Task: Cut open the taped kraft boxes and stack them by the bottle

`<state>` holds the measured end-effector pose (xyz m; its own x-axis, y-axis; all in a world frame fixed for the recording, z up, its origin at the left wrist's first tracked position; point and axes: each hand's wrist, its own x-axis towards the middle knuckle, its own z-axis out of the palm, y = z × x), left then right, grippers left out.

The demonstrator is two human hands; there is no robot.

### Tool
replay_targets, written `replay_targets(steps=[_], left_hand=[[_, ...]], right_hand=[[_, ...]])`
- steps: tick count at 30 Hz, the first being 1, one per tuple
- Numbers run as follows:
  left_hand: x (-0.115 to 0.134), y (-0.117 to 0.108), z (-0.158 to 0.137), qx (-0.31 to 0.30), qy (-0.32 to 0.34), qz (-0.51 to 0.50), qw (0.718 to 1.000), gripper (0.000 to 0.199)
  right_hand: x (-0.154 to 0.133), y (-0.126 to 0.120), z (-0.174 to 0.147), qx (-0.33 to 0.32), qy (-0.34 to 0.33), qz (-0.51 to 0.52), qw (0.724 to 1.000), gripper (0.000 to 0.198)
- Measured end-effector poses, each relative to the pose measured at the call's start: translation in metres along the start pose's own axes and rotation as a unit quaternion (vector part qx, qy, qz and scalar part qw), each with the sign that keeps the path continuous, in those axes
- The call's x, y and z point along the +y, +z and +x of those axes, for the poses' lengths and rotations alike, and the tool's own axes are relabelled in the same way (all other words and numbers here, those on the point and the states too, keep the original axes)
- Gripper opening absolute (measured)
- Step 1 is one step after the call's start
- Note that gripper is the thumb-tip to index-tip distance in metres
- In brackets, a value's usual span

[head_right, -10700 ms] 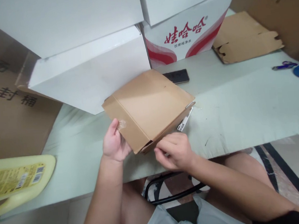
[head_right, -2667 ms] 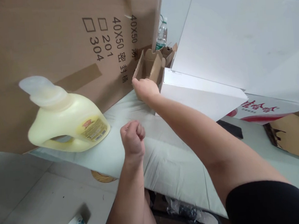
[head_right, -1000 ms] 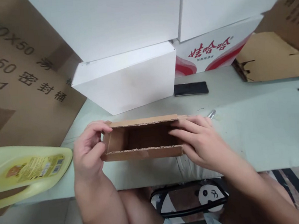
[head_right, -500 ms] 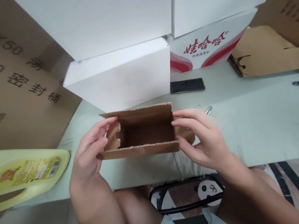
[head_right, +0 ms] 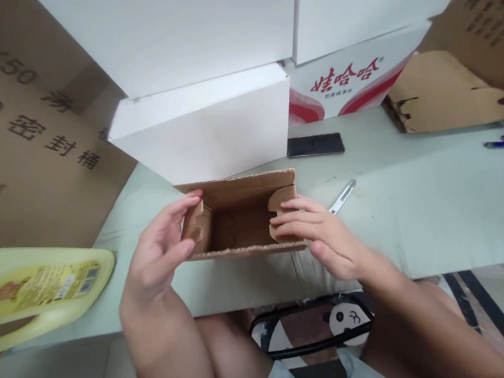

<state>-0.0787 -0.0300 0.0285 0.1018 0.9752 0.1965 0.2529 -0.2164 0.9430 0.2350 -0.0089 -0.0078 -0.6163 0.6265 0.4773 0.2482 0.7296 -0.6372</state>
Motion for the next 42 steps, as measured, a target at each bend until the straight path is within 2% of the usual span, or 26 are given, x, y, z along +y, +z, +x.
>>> replay_targets(steps=[2,3,4,5,6,7,9,11,12,14,18,19,22,25,27,30,32,34,37,42], left_hand=[[-0.005,0.010,0.007,0.144,0.010,0.070,0.987,0.035],[-0.007,0.013,0.009,0.199,0.011,0.112,0.974,0.036],[-0.008,0.016,0.012,0.231,0.012,0.145,0.962,0.039],[-0.009,0.018,0.013,0.240,0.014,0.163,0.957,0.043],[-0.010,0.018,0.015,0.232,0.020,0.165,0.958,0.045],[-0.010,0.018,0.016,0.217,0.027,0.156,0.963,0.041],[-0.009,0.017,0.017,0.195,0.039,0.141,0.970,0.023],[-0.008,0.016,0.018,0.185,0.047,0.145,0.971,0.019],[-0.007,0.016,0.018,0.181,0.050,0.149,0.971,0.025],[-0.007,0.016,0.019,0.174,0.048,0.149,0.972,0.032],[-0.008,0.018,0.018,0.185,0.000,0.114,0.976,0.010],[-0.009,0.018,0.017,0.185,-0.020,0.102,0.977,0.011],[-0.010,0.017,0.015,0.171,-0.081,0.077,0.979,0.027],[-0.010,0.016,0.013,0.134,-0.139,0.070,0.979,0.041],[-0.008,0.016,0.013,0.100,-0.157,0.064,0.980,0.041],[-0.005,0.018,0.012,0.071,-0.157,0.061,0.983,0.036],[-0.003,0.021,0.013,0.067,-0.153,0.065,0.984,0.034],[-0.001,0.025,0.014,0.061,-0.146,0.064,0.985,0.033],[0.000,0.030,0.015,0.050,-0.145,0.062,0.986,0.033],[0.002,0.034,0.016,0.039,-0.146,0.056,0.987,0.034]], right_hand=[[0.000,-0.001,-0.001,0.050,0.019,-0.028,0.998,0.040],[0.001,-0.002,-0.001,0.098,0.056,-0.062,0.992,0.031],[0.004,-0.005,-0.002,0.149,0.116,-0.111,0.976,0.023],[0.007,-0.009,-0.003,0.187,0.198,-0.167,0.948,0.020],[0.011,-0.013,-0.004,0.197,0.289,-0.220,0.911,0.021],[0.016,-0.017,-0.005,0.174,0.376,-0.267,0.870,0.025],[0.028,-0.023,-0.007,0.057,0.496,-0.317,0.806,0.041],[0.040,-0.024,-0.010,-0.067,0.529,-0.322,0.782,0.055],[0.045,-0.022,-0.012,-0.105,0.528,-0.320,0.780,0.057],[0.051,-0.017,-0.016,-0.140,0.512,-0.313,0.788,0.053],[0.054,-0.012,-0.017,-0.126,0.483,-0.294,0.815,0.050],[0.053,-0.013,-0.016,-0.118,0.484,-0.279,0.821,0.050],[0.051,-0.018,-0.013,-0.056,0.490,-0.195,0.848,0.047],[0.052,-0.019,-0.012,0.040,0.491,-0.035,0.869,0.042],[0.054,-0.019,-0.013,0.109,0.474,0.101,0.868,0.035],[0.055,-0.018,-0.013,0.198,0.400,0.241,0.862,0.031],[0.055,-0.019,-0.013,0.233,0.347,0.263,0.870,0.032],[0.053,-0.020,-0.013,0.279,0.305,0.236,0.880,0.023],[0.047,-0.019,-0.013,0.344,0.266,0.195,0.879,0.018],[0.040,-0.014,-0.017,0.365,0.249,0.184,0.878,0.021]])
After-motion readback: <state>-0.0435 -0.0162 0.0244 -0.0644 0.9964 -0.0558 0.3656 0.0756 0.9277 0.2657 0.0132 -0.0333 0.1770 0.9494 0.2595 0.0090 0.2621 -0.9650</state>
